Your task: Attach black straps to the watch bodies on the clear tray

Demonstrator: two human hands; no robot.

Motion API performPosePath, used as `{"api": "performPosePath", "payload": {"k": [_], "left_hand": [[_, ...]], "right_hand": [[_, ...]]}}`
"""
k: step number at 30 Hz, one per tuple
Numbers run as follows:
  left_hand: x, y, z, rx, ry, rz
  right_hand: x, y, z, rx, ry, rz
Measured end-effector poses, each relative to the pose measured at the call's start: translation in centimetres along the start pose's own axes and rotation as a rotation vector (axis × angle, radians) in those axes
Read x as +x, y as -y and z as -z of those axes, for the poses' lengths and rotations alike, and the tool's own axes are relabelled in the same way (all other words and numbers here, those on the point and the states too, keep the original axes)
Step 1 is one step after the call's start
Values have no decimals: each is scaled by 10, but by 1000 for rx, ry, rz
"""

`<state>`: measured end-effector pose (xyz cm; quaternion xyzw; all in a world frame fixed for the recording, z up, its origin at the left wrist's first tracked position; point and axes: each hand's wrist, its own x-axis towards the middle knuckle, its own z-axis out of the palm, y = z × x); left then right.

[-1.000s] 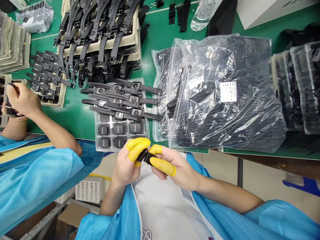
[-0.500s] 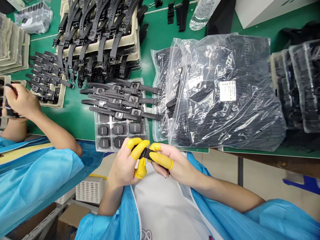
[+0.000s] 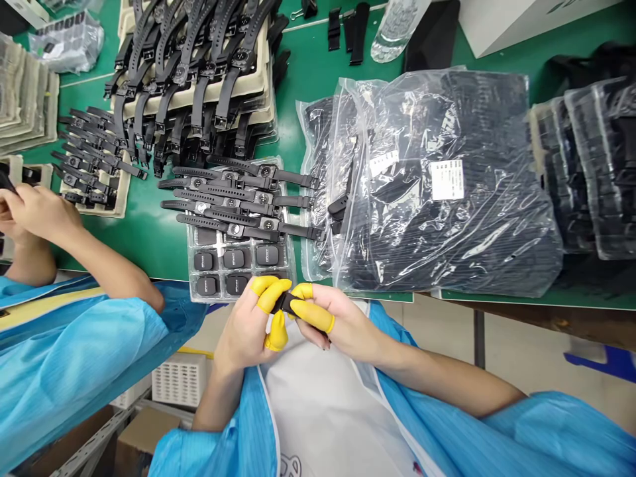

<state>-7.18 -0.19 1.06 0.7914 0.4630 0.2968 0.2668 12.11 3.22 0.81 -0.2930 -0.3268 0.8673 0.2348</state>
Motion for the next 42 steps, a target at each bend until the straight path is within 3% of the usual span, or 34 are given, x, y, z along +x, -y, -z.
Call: {"api": "performPosePath", "payload": {"k": [6,10,16,18,23,28,30,32,36,40,42], "left_hand": [[0,0,1,-25,1,9],[0,1,1,-137,-35,-24],[-6,7,-9,-348,-72,35],[-10,11,-14,-400,-150,104],[-18,20,-28,-459,-482,209],[-11,15,-38,-663,-516,300],[-5,11,-35,-757,-601,351],[2,8,-26,-796,-761,397],[9,13,2,-716,-981,449],[0,20,17,-597,-1008,436],[-6,19,13,-550,-841,452]], "right_hand": [[1,1,-1,-41,-10,15],[0,-1,-2,-64,-3,33],[0,-6,3,-32,34,81],[2,-4,4,6,11,85],[8,-6,5,63,19,19],[17,-19,8,237,112,-85],[18,-21,12,281,172,-178],[17,-20,17,261,219,-255],[11,-14,28,122,231,-317],[5,-9,37,-13,167,-276],[4,-8,36,-40,104,-187]]}}
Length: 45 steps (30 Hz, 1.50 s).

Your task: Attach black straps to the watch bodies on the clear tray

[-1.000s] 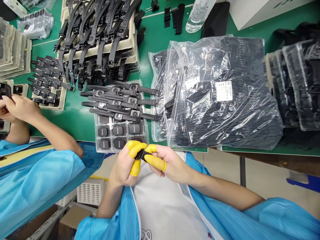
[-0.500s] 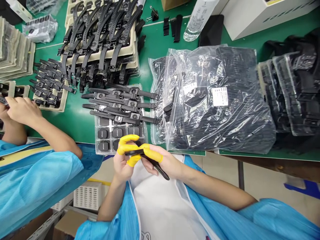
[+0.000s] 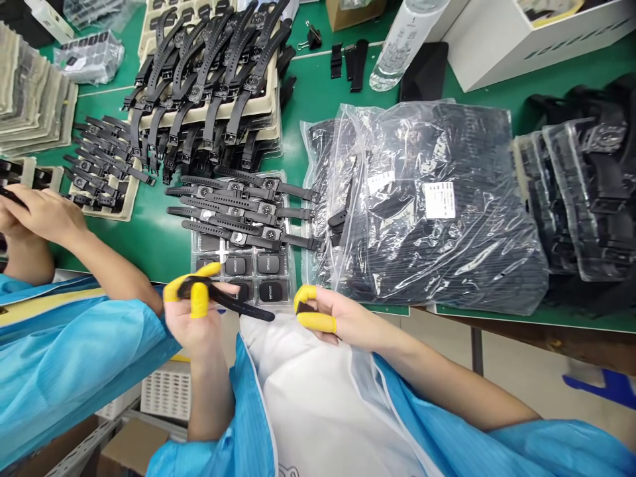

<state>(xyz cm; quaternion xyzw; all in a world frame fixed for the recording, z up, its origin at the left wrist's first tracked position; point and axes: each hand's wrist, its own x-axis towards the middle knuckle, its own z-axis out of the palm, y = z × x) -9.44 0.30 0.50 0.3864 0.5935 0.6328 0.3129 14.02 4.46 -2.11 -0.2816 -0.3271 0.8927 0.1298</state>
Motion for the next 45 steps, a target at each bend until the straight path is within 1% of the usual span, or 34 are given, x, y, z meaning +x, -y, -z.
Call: {"api": "performPosePath", "payload": {"k": [2,3,4,5,6,7,10,12,15,17,19,22,24,26,28,34,37,39,41,43,45], "left_hand": [[-10,5,-3,152,282,14],[-15,9,-6,229,425,-18],[-20,12,-10,293,540,-76],[-23,15,-14,337,621,-149],[-26,18,-17,359,669,-212],[-27,20,-19,365,690,-258],[-25,20,-21,352,718,-314],[-22,18,-18,359,739,-335],[-20,17,-13,396,771,-373],[-21,18,-13,411,762,-399],[-23,20,-14,425,727,-416],[-24,19,-17,473,704,-438],[-23,15,-18,491,749,-424],[-21,10,-18,480,822,-397],[-19,5,-16,500,873,-400],[-19,1,-15,826,895,-518],[-17,2,-14,788,947,-490],[-15,2,-12,698,978,-437],[-14,1,-7,633,985,-387],[-12,0,0,614,967,-364],[-7,-2,11,644,932,-365]], "right_hand": [[0,1,-6,-11,-32,77],[1,2,-11,-10,-28,97],[1,3,-16,-7,-21,108],[2,4,-21,-8,-19,118],[3,5,-25,-11,-20,130],[4,6,-28,-17,-24,140],[6,6,-31,-31,-23,144],[7,6,-30,-23,-13,120],[8,3,-28,33,-34,109],[9,1,-28,84,-58,123],[10,0,-29,134,-77,132],[12,-2,-30,226,-96,114],[12,-2,-30,264,-121,94],[12,-2,-30,267,-142,82],[11,-2,-29,260,-141,73],[10,-3,-26,234,-134,36],[10,-4,-25,205,-135,27],[9,-3,-25,170,-125,33],[9,-1,-25,83,-121,58],[8,5,-24,-102,-151,138],[8,12,-22,-384,-189,245]]}}
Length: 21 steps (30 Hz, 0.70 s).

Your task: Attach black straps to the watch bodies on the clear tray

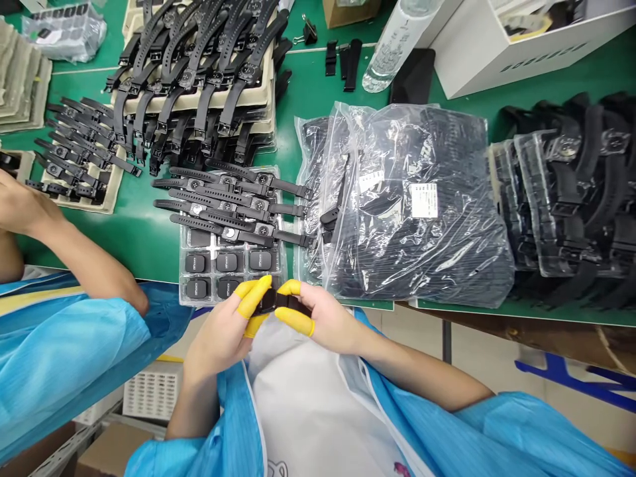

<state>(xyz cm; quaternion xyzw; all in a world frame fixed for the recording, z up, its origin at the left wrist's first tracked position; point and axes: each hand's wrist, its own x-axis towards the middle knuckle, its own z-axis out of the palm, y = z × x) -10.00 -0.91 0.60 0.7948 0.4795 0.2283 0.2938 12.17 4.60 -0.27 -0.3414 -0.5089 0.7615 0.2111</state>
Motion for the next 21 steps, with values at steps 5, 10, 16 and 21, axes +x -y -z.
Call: {"api": "performPosePath", "payload": {"k": [5,10,16,21], "left_hand": [[-10,24,47,217,-44,108],[-2,45,95,516,13,149],[38,71,120,805,120,478],[73,112,126,773,291,592]], "right_hand": [[10,15,18,-627,72,153],[37,32,16,-1056,-16,162],[95,41,-23,-1362,-82,109],[129,37,-41,-1466,-52,81]]}}
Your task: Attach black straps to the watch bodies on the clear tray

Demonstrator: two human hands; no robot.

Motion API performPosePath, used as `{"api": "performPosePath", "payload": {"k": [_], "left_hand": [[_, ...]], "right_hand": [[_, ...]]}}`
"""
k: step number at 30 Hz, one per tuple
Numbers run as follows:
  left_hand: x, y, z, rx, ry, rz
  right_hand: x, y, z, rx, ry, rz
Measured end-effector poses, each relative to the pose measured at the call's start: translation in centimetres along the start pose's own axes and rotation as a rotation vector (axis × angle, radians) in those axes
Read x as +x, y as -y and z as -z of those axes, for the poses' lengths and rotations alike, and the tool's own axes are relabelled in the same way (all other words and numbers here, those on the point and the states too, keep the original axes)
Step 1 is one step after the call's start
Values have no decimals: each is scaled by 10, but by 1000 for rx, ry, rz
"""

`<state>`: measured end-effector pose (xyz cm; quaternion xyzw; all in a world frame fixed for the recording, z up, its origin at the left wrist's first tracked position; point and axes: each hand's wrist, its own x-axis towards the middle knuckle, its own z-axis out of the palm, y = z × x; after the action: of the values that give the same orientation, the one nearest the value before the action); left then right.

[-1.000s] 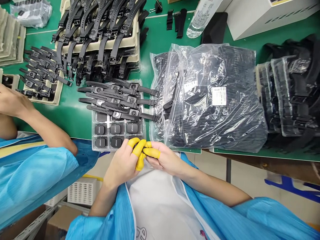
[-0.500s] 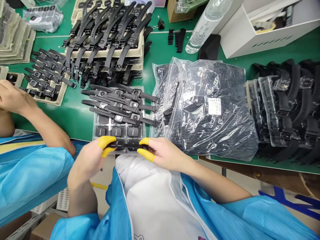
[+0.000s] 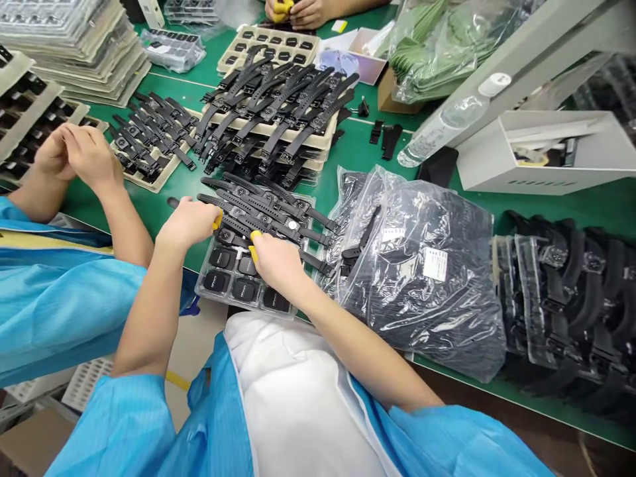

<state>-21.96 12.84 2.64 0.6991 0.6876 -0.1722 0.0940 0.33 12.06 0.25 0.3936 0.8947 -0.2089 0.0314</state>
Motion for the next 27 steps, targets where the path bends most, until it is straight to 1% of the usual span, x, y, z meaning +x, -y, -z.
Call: {"api": "performPosePath", "payload": {"k": [2,3,5,7,8,9,10,12,13,15,17,19,22,25,27], "left_hand": [[9,10,-9,-93,-16,7],[9,15,-15,-141,-65,15],[2,21,-25,-220,-246,42],[-13,14,-33,-284,-451,59],[-22,4,-36,-319,-513,45],[-31,-10,-38,-354,-529,4],[-41,-29,-41,-388,-516,-74],[-56,-72,-47,-419,-463,-288],[-62,-95,-51,-407,-457,-351],[-69,-133,-57,-353,-439,-410],[-70,-156,-61,-270,-421,-382],[-70,-165,-63,-189,-409,-345],[-68,-166,-58,-154,-404,-353],[-68,-166,-51,-143,-380,-349],[-67,-167,-47,-75,-340,-314]], "right_hand": [[-1,-4,-3,-9,-18,-16],[-5,-10,-4,-5,-38,-25],[-18,-26,-5,14,-101,-41],[-36,-50,-5,35,-193,-41],[-46,-65,-4,39,-241,-30],[-55,-80,-3,37,-276,-8],[-65,-94,-2,23,-285,13],[-82,-121,3,-35,-267,25],[-90,-132,6,-67,-247,31],[-102,-146,13,-125,-186,39],[-110,-151,19,-169,-103,24],[-114,-150,24,-201,-20,-21],[-116,-146,27,-224,58,-81],[-115,-144,27,-230,69,-97],[-114,-144,26,-219,54,-85]]}}
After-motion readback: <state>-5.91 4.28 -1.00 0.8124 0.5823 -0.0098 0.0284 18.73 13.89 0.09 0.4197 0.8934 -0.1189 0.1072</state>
